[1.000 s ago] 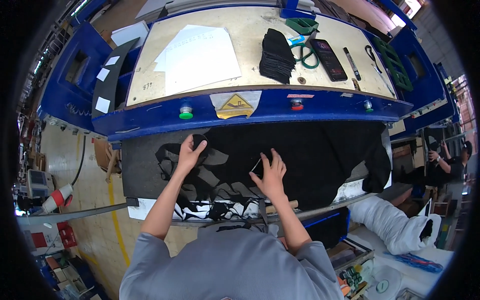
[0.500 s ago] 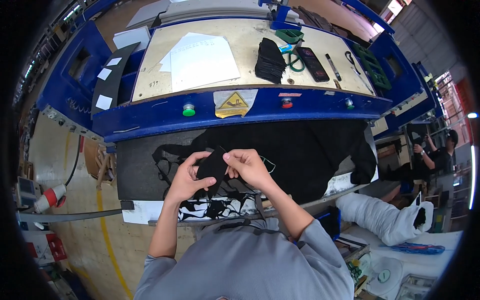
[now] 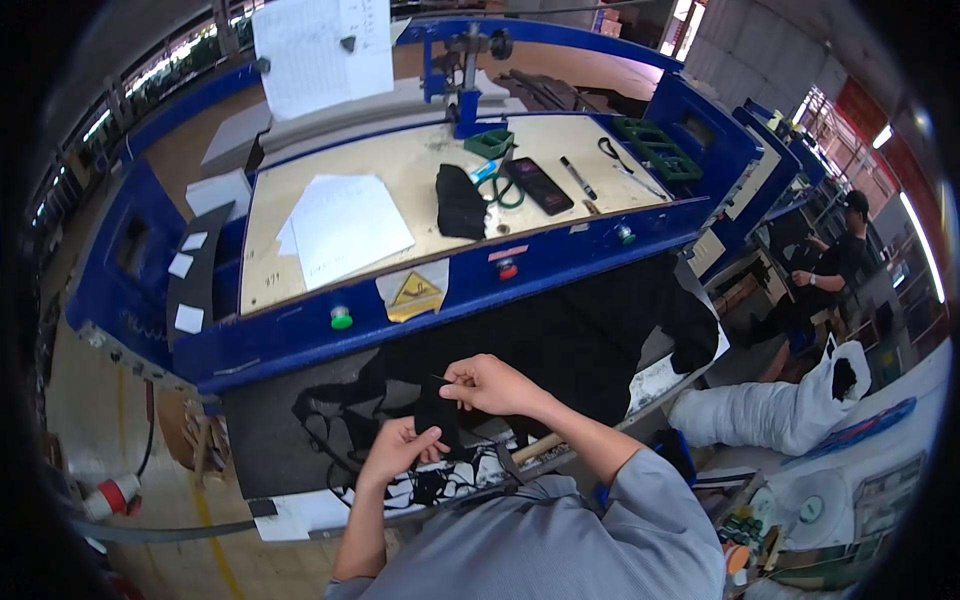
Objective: Cutting shoe components from a large sheet of material using a template and a hydraulic clicker press.
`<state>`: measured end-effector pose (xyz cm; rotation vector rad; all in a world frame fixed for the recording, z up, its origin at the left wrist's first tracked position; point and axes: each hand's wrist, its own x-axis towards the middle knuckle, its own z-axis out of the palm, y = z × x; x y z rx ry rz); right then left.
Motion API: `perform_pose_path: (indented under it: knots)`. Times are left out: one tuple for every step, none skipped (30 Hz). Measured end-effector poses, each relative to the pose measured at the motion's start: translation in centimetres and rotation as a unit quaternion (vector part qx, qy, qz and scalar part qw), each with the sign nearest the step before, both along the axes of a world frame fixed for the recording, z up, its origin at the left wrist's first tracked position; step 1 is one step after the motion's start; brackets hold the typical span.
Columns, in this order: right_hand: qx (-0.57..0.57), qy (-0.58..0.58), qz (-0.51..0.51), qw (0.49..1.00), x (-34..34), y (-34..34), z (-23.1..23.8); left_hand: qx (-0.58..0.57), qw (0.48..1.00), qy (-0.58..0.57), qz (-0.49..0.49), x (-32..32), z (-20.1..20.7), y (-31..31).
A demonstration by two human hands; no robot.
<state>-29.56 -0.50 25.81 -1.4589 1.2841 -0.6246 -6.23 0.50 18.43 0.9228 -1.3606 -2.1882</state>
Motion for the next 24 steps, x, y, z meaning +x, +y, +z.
perform_pose_path:
  knots:
    - [-0.006, 0.003, -0.002, 1.000, -0.9, -0.4, 0.5, -0.024, 1.000, 0.017, 0.007, -1.0, -0.1, -0.1]
    - [-0.013, 0.006, -0.004, 1.000, -1.8, -1.0, 1.0, -0.049, 0.998, 0.005, 0.027, -1.9, -0.1, -0.5]
    - [-0.021, 0.001, -0.006, 1.000, -2.6, -1.6, 1.3, -0.075, 0.996, -0.007, 0.049, -2.8, 0.1, -1.0]
    - [-0.030, 0.006, -0.012, 0.999, -3.2, -2.3, 1.9, -0.072, 0.995, -0.006, 0.064, -3.7, 0.6, -1.6]
    - [-0.040, 0.010, -0.018, 0.999, -3.9, -3.1, 2.5, -0.080, 0.995, -0.008, 0.064, -4.5, 1.3, -2.3]
    - [-0.071, 0.017, -0.015, 0.997, -4.6, -4.0, 3.1, -0.101, 0.993, -0.004, 0.060, -5.4, 2.2, -3.2]
    - [-0.068, 0.001, -0.018, 0.997, -5.5, -5.0, 3.2, -0.119, 0.991, 0.001, 0.057, -6.4, 3.0, -4.1]
    - [-0.094, -0.008, -0.022, 0.995, -6.3, -6.2, 3.6, -0.133, 0.990, 0.003, 0.054, -7.6, 3.8, -5.3]
    - [-0.118, -0.015, -0.025, 0.993, -7.2, -7.5, 4.3, -0.146, 0.988, 0.006, 0.051, -8.9, 4.8, -6.7]
    - [-0.150, 0.012, -0.028, 0.988, -8.2, -9.0, 5.3, -0.172, 0.983, -0.006, 0.058, -10.3, 6.2, -8.2]
    - [-0.186, -0.004, -0.036, 0.982, -9.5, -11.0, 4.9, -0.180, 0.981, -0.021, 0.074, -11.8, 7.0, -10.0]
    - [-0.199, 0.004, -0.059, 0.978, -10.2, -12.7, 6.0, -0.194, 0.976, -0.033, 0.092, -13.1, 8.2, -11.9]
    - [-0.212, 0.010, -0.079, 0.974, -10.5, -14.6, 7.2, -0.213, 0.968, -0.040, 0.128, -14.2, 9.3, -13.6]
    - [-0.261, 0.042, -0.101, 0.959, -11.0, -16.6, 8.0, -0.222, 0.960, -0.055, 0.165, -15.4, 9.8, -15.6]
    - [-0.309, 0.073, -0.129, 0.939, -12.0, -18.8, 8.3, -0.226, 0.953, -0.051, 0.194, -16.9, 11.4, -17.1]
    - [-0.320, 0.084, -0.133, 0.934, -12.8, -21.3, 8.4, -0.235, 0.946, -0.080, 0.210, -18.0, 12.2, -18.8]
    - [-0.330, 0.093, -0.135, 0.930, -13.1, -23.8, 8.1, -0.236, 0.938, -0.091, 0.238, -18.7, 12.7, -20.0]
    - [-0.330, 0.085, -0.130, 0.931, -13.4, -25.9, 7.5, -0.221, 0.934, -0.106, 0.260, -19.5, 12.8, -21.3]
    - [-0.351, 0.102, -0.126, 0.922, -13.2, -27.7, 6.7, -0.202, 0.929, -0.122, 0.285, -19.9, 12.5, -22.3]
    - [-0.369, 0.118, -0.117, 0.915, -12.8, -28.6, 6.1, -0.197, 0.919, -0.153, 0.306, -19.7, 11.9, -23.2]
    - [-0.361, 0.108, -0.100, 0.921, -12.8, -29.2, 5.5, -0.190, 0.907, -0.184, 0.327, -19.5, 11.1, -23.8]
    - [-0.355, 0.122, -0.098, 0.922, -12.6, -29.9, 4.6, -0.193, 0.897, -0.195, 0.347, -19.4, 10.7, -24.0]
    - [-0.351, 0.135, -0.097, 0.922, -12.1, -30.4, 4.0, -0.198, 0.889, -0.209, 0.356, -19.3, 10.8, -24.0]
    - [-0.358, 0.123, -0.109, 0.919, -11.9, -30.8, 3.3, -0.196, 0.885, -0.219, 0.361, -19.3, 10.7, -23.9]
